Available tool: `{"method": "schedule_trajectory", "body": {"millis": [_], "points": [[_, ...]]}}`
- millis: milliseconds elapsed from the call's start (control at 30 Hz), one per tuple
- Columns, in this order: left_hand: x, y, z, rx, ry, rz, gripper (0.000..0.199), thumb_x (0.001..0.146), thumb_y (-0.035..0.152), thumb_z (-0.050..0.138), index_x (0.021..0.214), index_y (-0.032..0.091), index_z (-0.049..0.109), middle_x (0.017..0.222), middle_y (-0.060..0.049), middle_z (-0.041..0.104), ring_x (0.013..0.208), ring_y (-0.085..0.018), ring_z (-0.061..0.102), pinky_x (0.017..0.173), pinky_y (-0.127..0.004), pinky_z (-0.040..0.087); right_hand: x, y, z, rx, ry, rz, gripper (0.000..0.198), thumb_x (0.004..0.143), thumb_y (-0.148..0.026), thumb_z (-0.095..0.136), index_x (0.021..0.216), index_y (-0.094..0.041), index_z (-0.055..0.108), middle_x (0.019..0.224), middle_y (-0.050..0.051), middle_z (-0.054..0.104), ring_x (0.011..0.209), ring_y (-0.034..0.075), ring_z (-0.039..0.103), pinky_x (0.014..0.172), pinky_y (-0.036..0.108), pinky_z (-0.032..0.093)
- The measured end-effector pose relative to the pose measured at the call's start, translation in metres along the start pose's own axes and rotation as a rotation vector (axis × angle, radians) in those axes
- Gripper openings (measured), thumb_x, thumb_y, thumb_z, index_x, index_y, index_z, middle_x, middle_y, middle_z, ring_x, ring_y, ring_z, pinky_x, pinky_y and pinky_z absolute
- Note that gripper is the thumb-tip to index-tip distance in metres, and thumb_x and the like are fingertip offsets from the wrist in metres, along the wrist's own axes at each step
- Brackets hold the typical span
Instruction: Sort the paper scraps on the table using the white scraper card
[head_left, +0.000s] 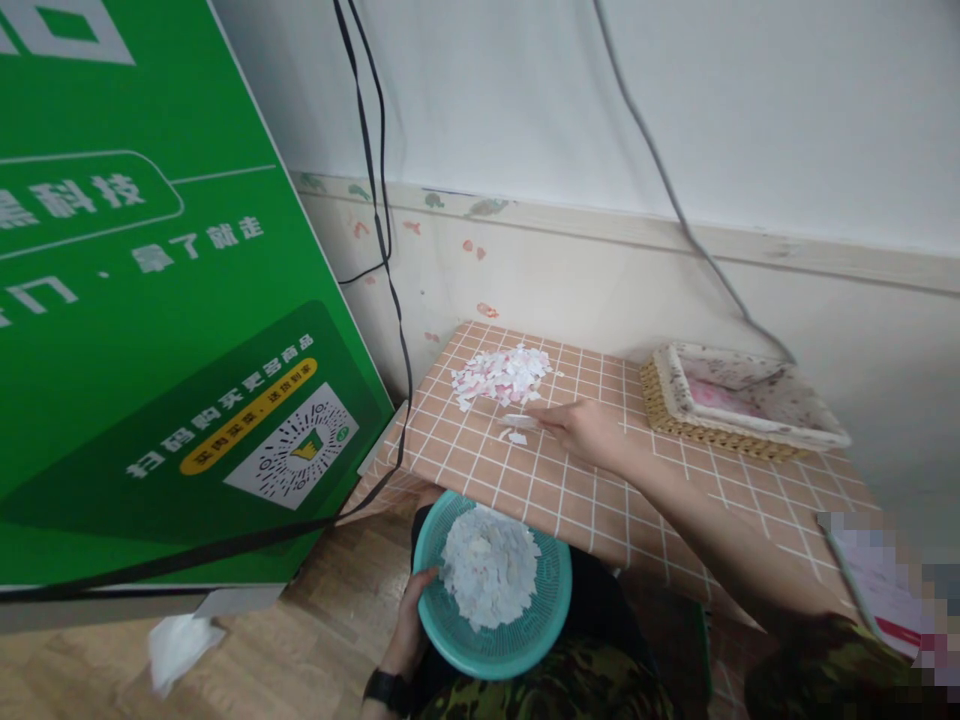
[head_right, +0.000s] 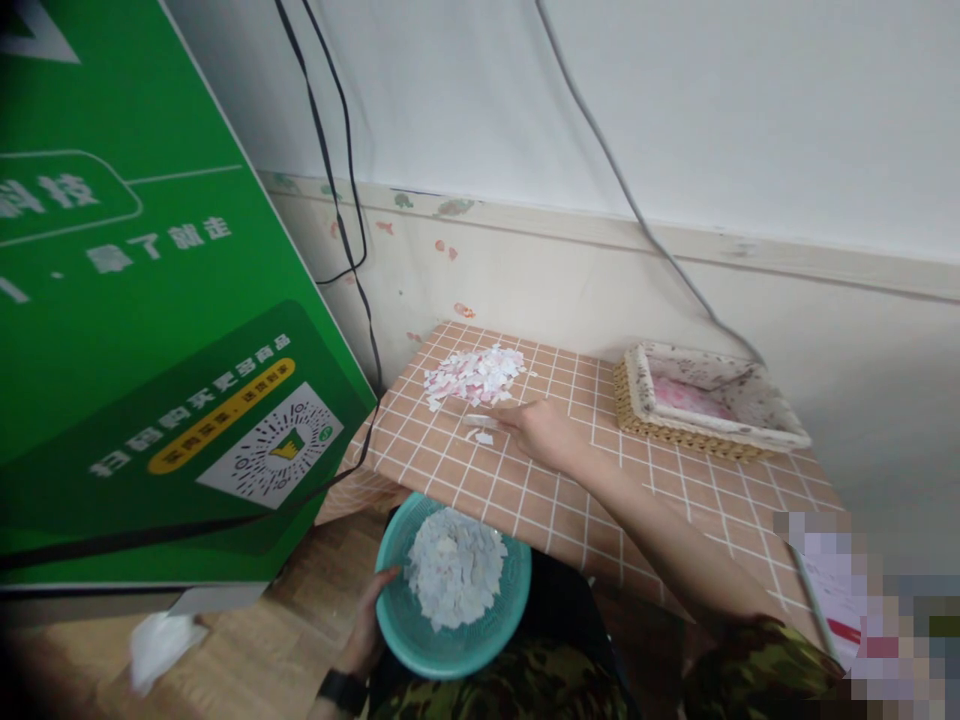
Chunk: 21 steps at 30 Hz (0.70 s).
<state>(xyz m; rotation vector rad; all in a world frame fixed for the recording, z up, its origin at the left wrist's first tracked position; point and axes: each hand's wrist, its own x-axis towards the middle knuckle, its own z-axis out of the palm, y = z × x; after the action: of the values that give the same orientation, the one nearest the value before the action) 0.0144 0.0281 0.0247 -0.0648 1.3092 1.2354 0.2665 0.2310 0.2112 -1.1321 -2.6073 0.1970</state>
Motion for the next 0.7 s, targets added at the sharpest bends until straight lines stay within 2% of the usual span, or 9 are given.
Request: {"method": "schedule_trajectory", "body": {"millis": [167, 267, 567, 700], "points": [[0.003, 0.003, -0.005, -0.020, -0.137, -0.055, 0.026, 0.062, 0.030, 0.069, 0.078, 0.010, 0.071, 0.065, -0.008, 0.073, 0.062, -0.026, 0.066, 0.066, -0.040, 0.050, -0.033, -0.015, 0.008, -0.049, 0.016, -0.031, 0.039, 0.089, -0.022, 0.043, 0.126, -0.025, 0.057, 0.076, 0.003, 0.071, 0.062, 0.012, 0.061, 0.059, 0.023, 0.039], [0.002, 0.007, -0.004, -0.045, -0.141, -0.073, 0.023, 0.063, 0.027, 0.068, 0.079, 0.010, 0.072, 0.067, -0.008, 0.074, 0.064, -0.027, 0.068, 0.067, -0.041, 0.051, -0.044, -0.020, 0.008, -0.087, 0.060, 0.000, 0.040, 0.090, -0.021, 0.040, 0.127, -0.023, 0.055, 0.076, 0.004, 0.071, 0.061, 0.012, 0.060, 0.059, 0.023, 0.039], [-0.006, 0.018, 0.002, -0.054, -0.160, -0.049, 0.019, 0.065, 0.024, 0.067, 0.077, 0.011, 0.072, 0.069, -0.007, 0.075, 0.069, -0.027, 0.069, 0.074, -0.040, 0.052, -0.048, -0.028, 0.009, -0.210, 0.220, 0.174, 0.034, 0.090, -0.025, 0.041, 0.118, -0.020, 0.061, 0.075, 0.004, 0.071, 0.061, 0.014, 0.061, 0.059, 0.025, 0.040], [-0.009, 0.020, 0.002, -0.072, -0.175, -0.045, 0.020, 0.066, 0.022, 0.065, 0.081, 0.010, 0.072, 0.077, -0.008, 0.076, 0.075, -0.027, 0.070, 0.077, -0.040, 0.052, -0.062, -0.030, 0.004, -0.168, 0.153, 0.153, 0.035, 0.091, -0.027, 0.040, 0.118, -0.020, 0.061, 0.073, 0.004, 0.071, 0.060, 0.014, 0.062, 0.057, 0.026, 0.042]]}}
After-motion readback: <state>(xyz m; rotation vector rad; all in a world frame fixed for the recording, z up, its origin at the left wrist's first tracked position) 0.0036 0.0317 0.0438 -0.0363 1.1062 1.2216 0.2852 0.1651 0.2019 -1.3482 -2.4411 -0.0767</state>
